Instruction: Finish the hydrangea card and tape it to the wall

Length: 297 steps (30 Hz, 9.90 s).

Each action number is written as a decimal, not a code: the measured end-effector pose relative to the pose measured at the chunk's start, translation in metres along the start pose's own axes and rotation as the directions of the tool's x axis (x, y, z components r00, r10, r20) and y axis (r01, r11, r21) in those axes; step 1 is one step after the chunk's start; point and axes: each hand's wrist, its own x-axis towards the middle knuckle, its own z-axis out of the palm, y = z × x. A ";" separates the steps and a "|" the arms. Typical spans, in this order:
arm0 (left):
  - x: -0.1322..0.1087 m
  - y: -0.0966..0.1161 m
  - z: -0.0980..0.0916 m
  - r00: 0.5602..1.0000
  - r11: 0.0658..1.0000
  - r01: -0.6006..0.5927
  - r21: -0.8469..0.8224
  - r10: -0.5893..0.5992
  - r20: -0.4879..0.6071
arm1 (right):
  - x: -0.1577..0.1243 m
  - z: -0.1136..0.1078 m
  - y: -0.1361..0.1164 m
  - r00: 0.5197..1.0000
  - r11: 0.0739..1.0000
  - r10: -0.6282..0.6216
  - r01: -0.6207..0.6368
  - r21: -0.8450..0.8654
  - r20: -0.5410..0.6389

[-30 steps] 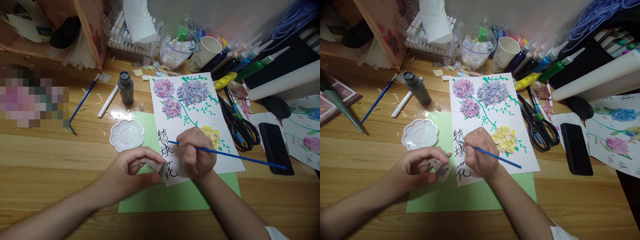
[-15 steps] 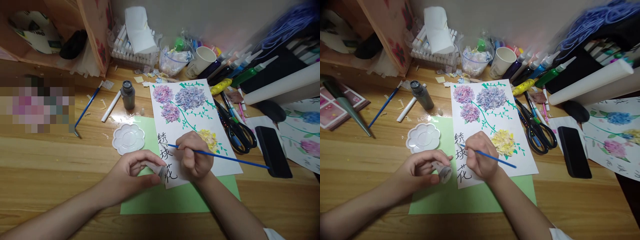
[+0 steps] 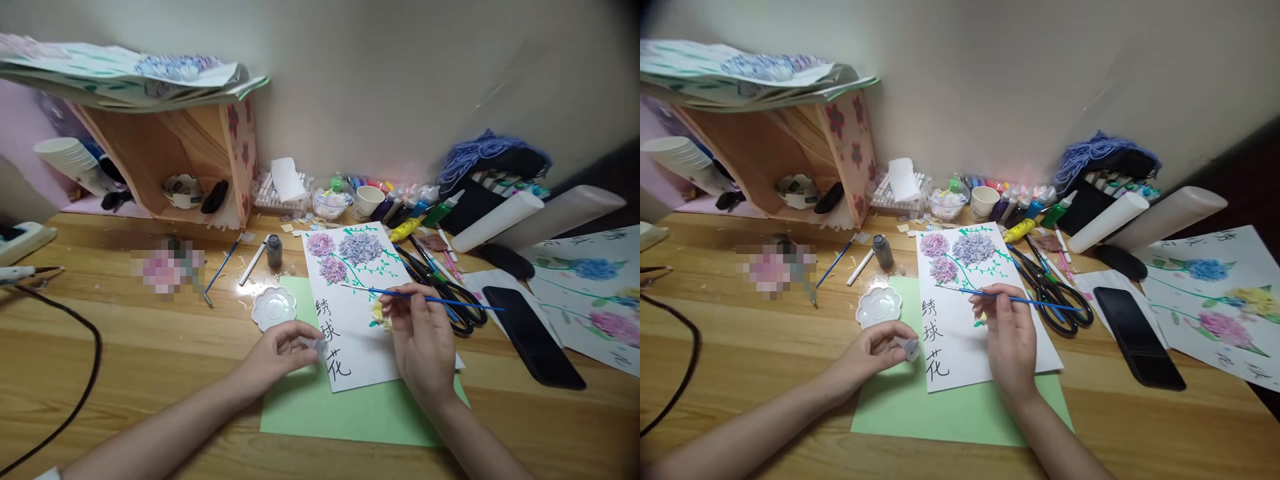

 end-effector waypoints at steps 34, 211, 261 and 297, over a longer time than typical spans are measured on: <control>0.004 0.002 0.007 0.999 0.995 -0.016 0.094 0.020 -0.044 | -0.035 -0.020 -0.010 0.756 0.788 -0.321 0.548 -0.282 0.571; 0.004 0.008 -0.006 1.000 1.000 0.007 0.010 -0.007 0.025 | 0.002 0.001 0.046 0.760 0.683 -0.299 0.592 -0.427 0.577; 0.004 0.007 -0.006 1.000 0.999 0.016 0.045 -0.016 0.003 | 0.002 0.001 0.046 0.801 0.681 -0.294 0.558 -0.474 0.521; 0.004 0.004 -0.001 0.997 0.978 -0.074 0.195 0.074 0.007 | -0.032 -0.026 0.000 0.855 0.922 0.002 0.200 -0.332 0.519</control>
